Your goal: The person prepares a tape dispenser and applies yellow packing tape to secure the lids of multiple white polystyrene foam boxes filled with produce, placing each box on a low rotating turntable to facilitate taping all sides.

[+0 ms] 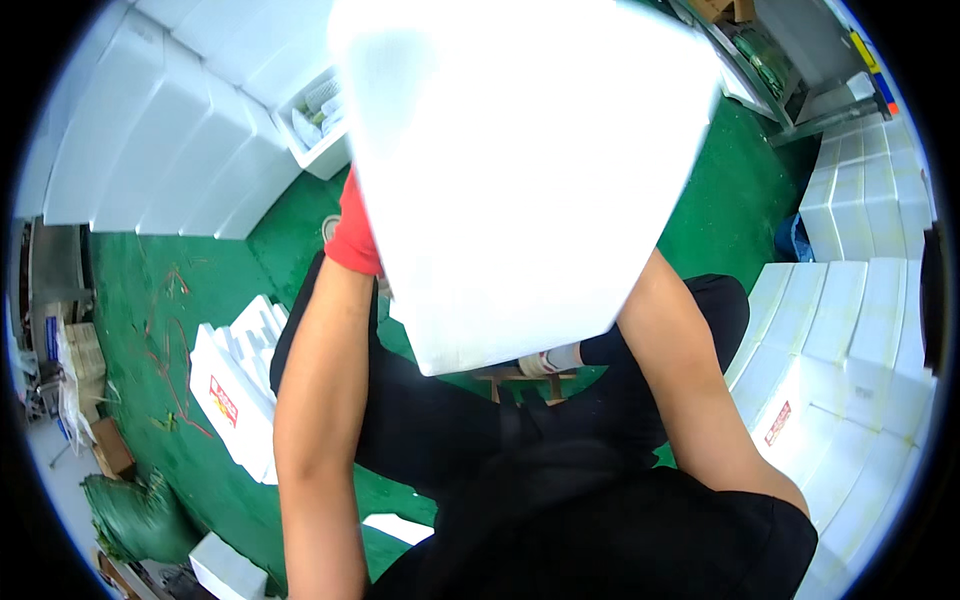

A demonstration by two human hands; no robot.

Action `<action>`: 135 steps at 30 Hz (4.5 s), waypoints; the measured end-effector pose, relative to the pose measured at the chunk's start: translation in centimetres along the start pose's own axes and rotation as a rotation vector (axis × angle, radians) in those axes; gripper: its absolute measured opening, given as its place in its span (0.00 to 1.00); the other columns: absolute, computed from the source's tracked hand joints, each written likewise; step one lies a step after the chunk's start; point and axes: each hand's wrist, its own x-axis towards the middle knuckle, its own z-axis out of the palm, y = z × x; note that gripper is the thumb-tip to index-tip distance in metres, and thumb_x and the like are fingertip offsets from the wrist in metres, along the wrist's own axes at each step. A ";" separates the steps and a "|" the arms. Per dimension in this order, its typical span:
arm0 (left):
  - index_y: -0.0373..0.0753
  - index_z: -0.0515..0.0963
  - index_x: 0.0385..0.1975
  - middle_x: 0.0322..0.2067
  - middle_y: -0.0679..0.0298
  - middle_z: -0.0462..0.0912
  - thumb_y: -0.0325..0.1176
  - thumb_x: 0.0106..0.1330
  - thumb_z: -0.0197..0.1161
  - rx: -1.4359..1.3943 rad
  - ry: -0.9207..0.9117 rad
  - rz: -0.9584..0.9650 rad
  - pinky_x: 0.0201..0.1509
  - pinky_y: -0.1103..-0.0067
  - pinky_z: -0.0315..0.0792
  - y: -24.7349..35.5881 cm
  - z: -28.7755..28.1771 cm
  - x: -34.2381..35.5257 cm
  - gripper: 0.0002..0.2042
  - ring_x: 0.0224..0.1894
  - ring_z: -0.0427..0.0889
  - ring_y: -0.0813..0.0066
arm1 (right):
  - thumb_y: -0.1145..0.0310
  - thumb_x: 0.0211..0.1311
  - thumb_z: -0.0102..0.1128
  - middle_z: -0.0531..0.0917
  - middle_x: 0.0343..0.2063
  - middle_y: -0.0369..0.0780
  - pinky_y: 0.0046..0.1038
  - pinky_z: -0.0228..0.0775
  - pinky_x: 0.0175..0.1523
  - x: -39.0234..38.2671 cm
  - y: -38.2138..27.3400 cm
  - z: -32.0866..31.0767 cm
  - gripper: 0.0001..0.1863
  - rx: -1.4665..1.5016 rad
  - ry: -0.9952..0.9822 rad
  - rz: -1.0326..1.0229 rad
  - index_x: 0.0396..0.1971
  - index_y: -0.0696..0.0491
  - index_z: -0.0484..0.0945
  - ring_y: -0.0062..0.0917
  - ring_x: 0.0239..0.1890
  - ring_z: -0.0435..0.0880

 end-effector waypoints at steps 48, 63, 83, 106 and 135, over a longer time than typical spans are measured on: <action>0.44 0.68 0.71 0.74 0.43 0.59 0.53 0.57 0.70 2.548 -0.834 0.303 0.78 0.47 0.40 -8.6 16.5 -2.3 0.41 0.76 0.54 0.38 | 0.78 0.54 0.63 0.70 0.67 0.46 0.30 0.59 0.73 -36.6 -1.0 -10.0 0.39 -0.808 0.111 -0.026 0.70 0.57 0.65 0.32 0.70 0.69; 0.45 0.63 0.74 0.73 0.42 0.59 0.66 0.70 0.52 2.674 -0.003 0.604 0.76 0.44 0.42 -14.2 14.5 1.6 0.39 0.77 0.54 0.42 | 0.74 0.50 0.67 0.82 0.55 0.50 0.30 0.73 0.61 -20.9 0.0 -4.6 0.36 -1.107 -0.145 0.313 0.65 0.54 0.74 0.33 0.57 0.83; 0.40 0.70 0.68 0.67 0.53 0.72 0.54 0.77 0.53 1.805 0.477 0.606 0.74 0.67 0.58 6.5 5.8 -4.1 0.29 0.68 0.69 0.57 | 0.43 0.64 0.63 0.68 0.67 0.43 0.66 0.54 0.71 -25.3 2.0 -7.7 0.37 0.520 0.099 0.372 0.68 0.46 0.67 0.46 0.72 0.63; 0.38 0.65 0.72 0.74 0.53 0.62 0.22 0.53 0.70 1.537 -1.143 0.194 0.79 0.62 0.49 -30.7 28.1 -9.1 0.40 0.77 0.58 0.55 | 0.42 0.66 0.55 0.83 0.53 0.35 0.50 0.57 0.71 -63.6 -18.3 -27.8 0.27 0.661 0.774 -1.599 0.56 0.45 0.78 0.28 0.62 0.75; 0.42 0.80 0.58 0.53 0.54 0.83 0.42 0.60 0.74 2.566 0.781 1.138 0.60 0.64 0.74 36.4 15.3 -14.5 0.26 0.55 0.81 0.52 | 0.56 0.75 0.53 0.77 0.45 0.45 0.31 0.76 0.45 -26.1 3.0 -2.7 0.22 -0.120 0.257 0.354 0.61 0.53 0.66 0.32 0.43 0.79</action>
